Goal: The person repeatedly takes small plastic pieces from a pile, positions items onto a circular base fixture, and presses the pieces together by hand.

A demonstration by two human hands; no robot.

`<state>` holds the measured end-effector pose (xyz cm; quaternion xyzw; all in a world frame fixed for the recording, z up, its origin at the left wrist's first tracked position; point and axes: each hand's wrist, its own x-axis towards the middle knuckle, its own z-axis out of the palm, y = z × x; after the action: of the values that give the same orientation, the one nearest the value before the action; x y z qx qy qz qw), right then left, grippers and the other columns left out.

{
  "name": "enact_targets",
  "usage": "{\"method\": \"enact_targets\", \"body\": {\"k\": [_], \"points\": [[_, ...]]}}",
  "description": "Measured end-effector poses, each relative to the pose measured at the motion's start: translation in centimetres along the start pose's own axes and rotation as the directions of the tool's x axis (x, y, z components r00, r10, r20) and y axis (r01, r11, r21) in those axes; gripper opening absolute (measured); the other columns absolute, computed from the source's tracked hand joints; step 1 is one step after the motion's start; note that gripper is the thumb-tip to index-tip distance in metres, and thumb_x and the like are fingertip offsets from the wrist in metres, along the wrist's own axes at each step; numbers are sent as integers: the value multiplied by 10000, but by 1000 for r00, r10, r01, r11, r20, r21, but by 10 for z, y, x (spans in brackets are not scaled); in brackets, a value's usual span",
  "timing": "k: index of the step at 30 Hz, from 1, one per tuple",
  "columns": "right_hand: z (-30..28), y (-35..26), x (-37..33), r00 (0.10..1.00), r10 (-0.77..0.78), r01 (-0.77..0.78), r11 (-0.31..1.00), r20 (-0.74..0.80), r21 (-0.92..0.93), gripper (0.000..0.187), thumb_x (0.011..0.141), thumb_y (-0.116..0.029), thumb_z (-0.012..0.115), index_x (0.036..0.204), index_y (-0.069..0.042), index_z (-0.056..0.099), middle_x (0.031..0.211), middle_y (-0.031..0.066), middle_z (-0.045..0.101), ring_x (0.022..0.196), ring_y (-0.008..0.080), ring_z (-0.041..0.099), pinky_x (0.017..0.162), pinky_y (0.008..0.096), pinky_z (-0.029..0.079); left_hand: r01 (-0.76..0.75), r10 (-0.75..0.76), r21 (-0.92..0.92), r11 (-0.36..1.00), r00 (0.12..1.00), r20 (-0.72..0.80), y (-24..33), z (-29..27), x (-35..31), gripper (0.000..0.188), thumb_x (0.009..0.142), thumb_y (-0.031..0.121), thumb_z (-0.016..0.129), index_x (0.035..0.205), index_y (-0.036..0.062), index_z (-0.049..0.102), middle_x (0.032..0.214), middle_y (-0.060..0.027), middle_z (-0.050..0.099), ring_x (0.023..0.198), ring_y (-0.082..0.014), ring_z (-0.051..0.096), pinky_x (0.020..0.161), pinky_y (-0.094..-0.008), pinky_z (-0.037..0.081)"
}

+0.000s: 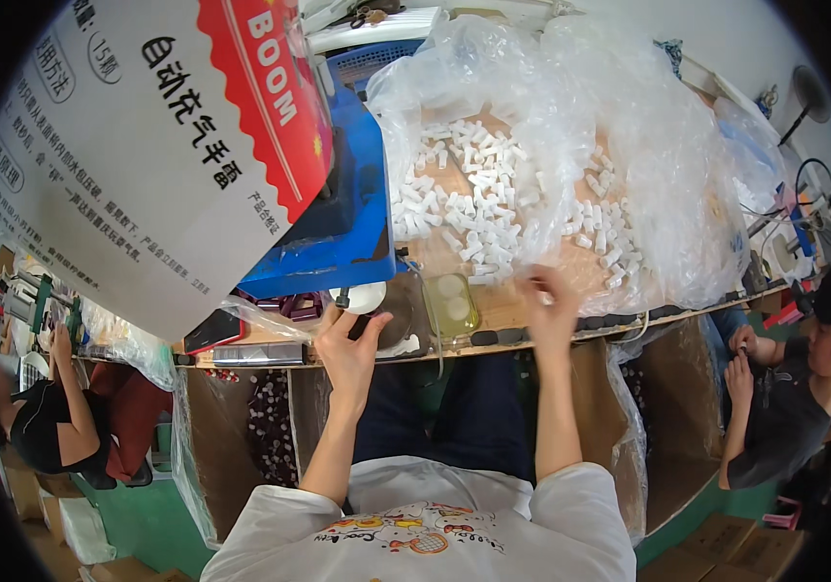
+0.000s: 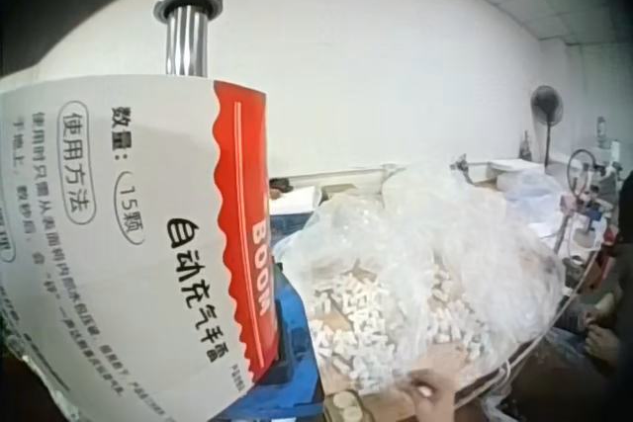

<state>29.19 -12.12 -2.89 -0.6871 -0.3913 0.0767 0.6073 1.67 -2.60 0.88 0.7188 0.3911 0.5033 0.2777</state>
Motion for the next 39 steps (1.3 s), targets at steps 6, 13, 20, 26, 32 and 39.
{"method": "enact_targets", "body": {"k": [6,13,20,26,32,39], "points": [[61,-48,-7,800,-415,571,749,434,-336,192,708,-9,727,888,-66,761,1129,109,671,1078,315,609,893,419,494,60,-61,-17,998,997,-44,-19,0,-9,249,812,39,787,1044,-7,705,1011,-153,711,963,-339,661,795,-399,516],[73,-66,-17,954,-211,212,977,215,15,121,781,16,718,887,-34,751,1020,93,724,1032,284,655,887,398,511,146,-145,11,989,972,185,-20,-11,11,188,787,18,776,973,21,747,913,-157,736,875,-351,698,772,-399,529],[115,-101,-30,859,-366,299,927,358,228,209,832,23,697,1038,-1,711,1004,124,728,1023,290,667,832,351,537,-87,80,37,996,986,144,-28,-9,7,180,780,14,789,954,8,746,878,-162,727,995,-355,705,867,-417,549],[119,-92,-25,574,-742,770,633,347,81,275,758,28,673,1032,13,697,1103,136,705,1069,318,656,861,388,547,-62,61,5,998,991,117,-27,-6,5,149,793,-6,773,934,-13,723,848,-180,711,990,-380,702,840,-417,550],[115,-84,-29,492,-745,829,559,450,19,362,739,19,657,1102,30,664,1165,156,687,1129,332,648,920,391,552,-65,63,11,998,991,118,-21,-7,6,111,818,-23,744,914,-41,691,871,-193,704,849,-381,703,688,-405,532],[92,-118,-8,556,-502,515,834,663,198,405,862,1,610,1266,14,590,1220,203,664,1201,379,609,991,427,511,25,-42,76,997,973,229,-25,-25,-3,322,827,10,756,1135,-15,665,1086,-204,709,969,-366,701,790,-388,538]]}}
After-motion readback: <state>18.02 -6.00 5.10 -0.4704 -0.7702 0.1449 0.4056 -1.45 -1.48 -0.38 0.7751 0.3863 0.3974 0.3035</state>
